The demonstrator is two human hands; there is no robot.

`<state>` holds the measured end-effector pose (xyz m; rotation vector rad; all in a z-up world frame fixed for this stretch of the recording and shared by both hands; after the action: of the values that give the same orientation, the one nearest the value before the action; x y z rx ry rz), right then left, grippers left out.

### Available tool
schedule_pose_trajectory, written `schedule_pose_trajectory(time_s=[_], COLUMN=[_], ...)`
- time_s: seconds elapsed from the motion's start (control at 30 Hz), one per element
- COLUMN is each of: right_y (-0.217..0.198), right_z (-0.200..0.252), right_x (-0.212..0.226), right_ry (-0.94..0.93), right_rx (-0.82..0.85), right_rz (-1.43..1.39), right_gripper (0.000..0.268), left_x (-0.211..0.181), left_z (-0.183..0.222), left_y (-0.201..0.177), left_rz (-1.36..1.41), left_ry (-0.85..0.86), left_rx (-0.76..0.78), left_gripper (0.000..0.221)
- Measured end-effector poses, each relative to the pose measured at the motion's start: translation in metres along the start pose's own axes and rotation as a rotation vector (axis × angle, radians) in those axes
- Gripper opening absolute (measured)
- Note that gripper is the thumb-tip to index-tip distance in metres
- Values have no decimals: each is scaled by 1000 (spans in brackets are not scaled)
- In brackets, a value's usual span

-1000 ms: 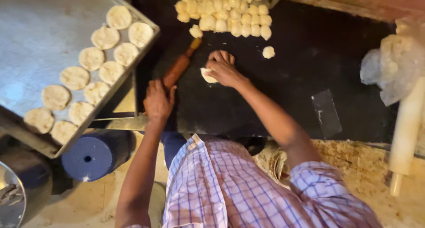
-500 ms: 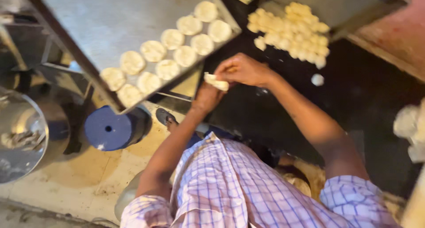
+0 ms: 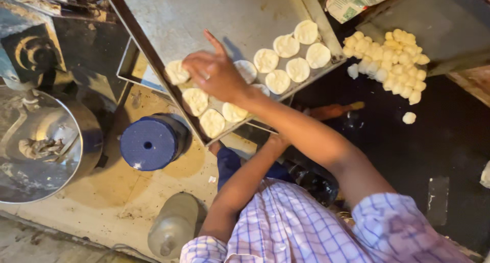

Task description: The person uses a rolling pin to flatten portions of dough into circles and places them onto a metal tray.

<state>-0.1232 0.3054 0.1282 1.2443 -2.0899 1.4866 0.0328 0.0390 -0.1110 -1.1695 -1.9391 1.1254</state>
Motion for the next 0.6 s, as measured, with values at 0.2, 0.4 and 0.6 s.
schedule_pose_trajectory(time_s=[0.2, 0.4, 0.6], right_y=[16, 46, 43], right_z=[-28, -9, -12], right_x=[-38, -50, -55], right_ry=[282, 468, 493], right_rx=[-70, 161, 152], right_rz=[28, -542, -397], right_gripper=[19, 20, 20], left_x=[-14, -24, -33], left_z=[-4, 10, -3], left_y=[9, 14, 11], left_rz=[128, 174, 170], left_ry=[150, 192, 169], left_rx=[313, 307, 189], left_gripper=[55, 54, 55])
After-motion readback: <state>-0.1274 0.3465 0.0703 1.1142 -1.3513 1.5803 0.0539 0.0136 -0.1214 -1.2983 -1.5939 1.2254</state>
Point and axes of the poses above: each hand's wrist, its own z-axis away from the middle knuckle, its own y-axis out of the palm, x = y × z, the point moved 8 cm from there along -z, towards the middle knuckle, and after that the axes turned 12 degrees about -z, right-handed, at the moved point
